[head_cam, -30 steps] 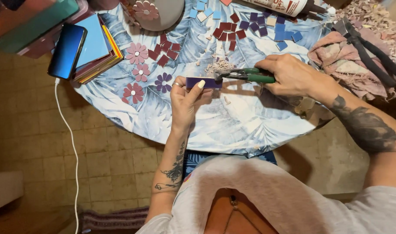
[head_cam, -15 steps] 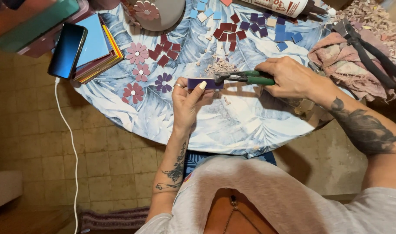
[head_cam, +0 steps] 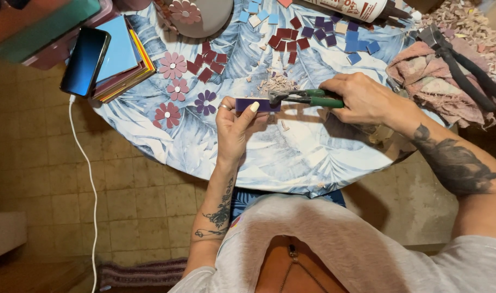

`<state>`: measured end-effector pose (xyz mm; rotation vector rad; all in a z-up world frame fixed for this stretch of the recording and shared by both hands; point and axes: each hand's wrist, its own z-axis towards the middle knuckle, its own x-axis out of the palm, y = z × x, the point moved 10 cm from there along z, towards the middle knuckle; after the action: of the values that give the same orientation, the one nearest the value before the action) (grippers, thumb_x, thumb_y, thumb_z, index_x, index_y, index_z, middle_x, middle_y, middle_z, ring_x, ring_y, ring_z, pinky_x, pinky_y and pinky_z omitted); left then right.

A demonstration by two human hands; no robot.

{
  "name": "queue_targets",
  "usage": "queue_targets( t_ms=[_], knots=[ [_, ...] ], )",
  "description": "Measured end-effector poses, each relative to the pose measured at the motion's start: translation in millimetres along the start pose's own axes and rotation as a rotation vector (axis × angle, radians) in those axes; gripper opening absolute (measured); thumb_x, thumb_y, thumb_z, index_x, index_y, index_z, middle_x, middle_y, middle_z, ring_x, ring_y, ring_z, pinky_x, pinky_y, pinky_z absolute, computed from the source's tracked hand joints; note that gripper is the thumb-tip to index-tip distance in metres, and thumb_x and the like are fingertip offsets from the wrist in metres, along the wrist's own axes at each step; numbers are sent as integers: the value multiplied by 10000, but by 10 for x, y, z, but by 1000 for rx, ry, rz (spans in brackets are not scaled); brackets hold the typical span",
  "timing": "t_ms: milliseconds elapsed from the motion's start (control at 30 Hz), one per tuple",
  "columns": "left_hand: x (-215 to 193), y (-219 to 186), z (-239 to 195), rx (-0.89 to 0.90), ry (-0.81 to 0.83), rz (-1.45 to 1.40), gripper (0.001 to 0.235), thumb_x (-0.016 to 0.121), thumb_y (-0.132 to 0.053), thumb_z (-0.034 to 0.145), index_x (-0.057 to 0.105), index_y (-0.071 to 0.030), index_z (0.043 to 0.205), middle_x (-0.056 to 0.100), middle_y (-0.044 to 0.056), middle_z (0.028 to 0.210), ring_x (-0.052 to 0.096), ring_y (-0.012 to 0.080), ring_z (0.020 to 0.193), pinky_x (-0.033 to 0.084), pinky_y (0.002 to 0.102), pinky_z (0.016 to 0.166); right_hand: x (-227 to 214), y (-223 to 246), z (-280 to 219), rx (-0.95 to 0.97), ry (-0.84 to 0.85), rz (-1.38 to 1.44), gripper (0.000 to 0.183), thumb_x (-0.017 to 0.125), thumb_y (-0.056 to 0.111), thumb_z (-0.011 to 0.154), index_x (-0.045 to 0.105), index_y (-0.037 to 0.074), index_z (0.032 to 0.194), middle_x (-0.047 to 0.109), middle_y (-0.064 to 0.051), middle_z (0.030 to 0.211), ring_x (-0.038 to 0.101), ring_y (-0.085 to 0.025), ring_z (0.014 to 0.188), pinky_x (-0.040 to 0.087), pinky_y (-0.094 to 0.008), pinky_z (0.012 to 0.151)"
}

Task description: The person is using a tile nipper to cut small pieces of colored glass or ceramic tiles and arranging them into a mosaic pattern on a table.

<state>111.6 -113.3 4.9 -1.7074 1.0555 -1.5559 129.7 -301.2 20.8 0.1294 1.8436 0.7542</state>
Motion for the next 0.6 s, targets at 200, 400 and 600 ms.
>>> queue_targets(
  t_ms=[200,400,600],
  knots=[
    [-19,31,-10,-13,6,9,163,553,-59,808,401,-33,861,632,135,757,643,174,685,570,266,597,-10,23,-28,-3,-2,2,230,527,90,634,599,15,840,557,-170,679,582,-324,570,463,-355,509],
    [-41,48,-4,-2,5,1,174,561,-52,803,397,-27,858,630,148,768,642,185,694,568,279,613,19,-26,-32,-7,-8,3,253,536,111,645,599,23,874,575,-181,729,595,-340,618,474,-363,538],
    [-45,61,-10,-19,-5,1,184,561,-50,800,386,-32,855,627,140,768,642,174,676,571,267,585,42,-59,-50,-1,-20,-4,270,544,123,661,600,24,905,584,-184,765,600,-337,650,480,-361,565]
  ],
)
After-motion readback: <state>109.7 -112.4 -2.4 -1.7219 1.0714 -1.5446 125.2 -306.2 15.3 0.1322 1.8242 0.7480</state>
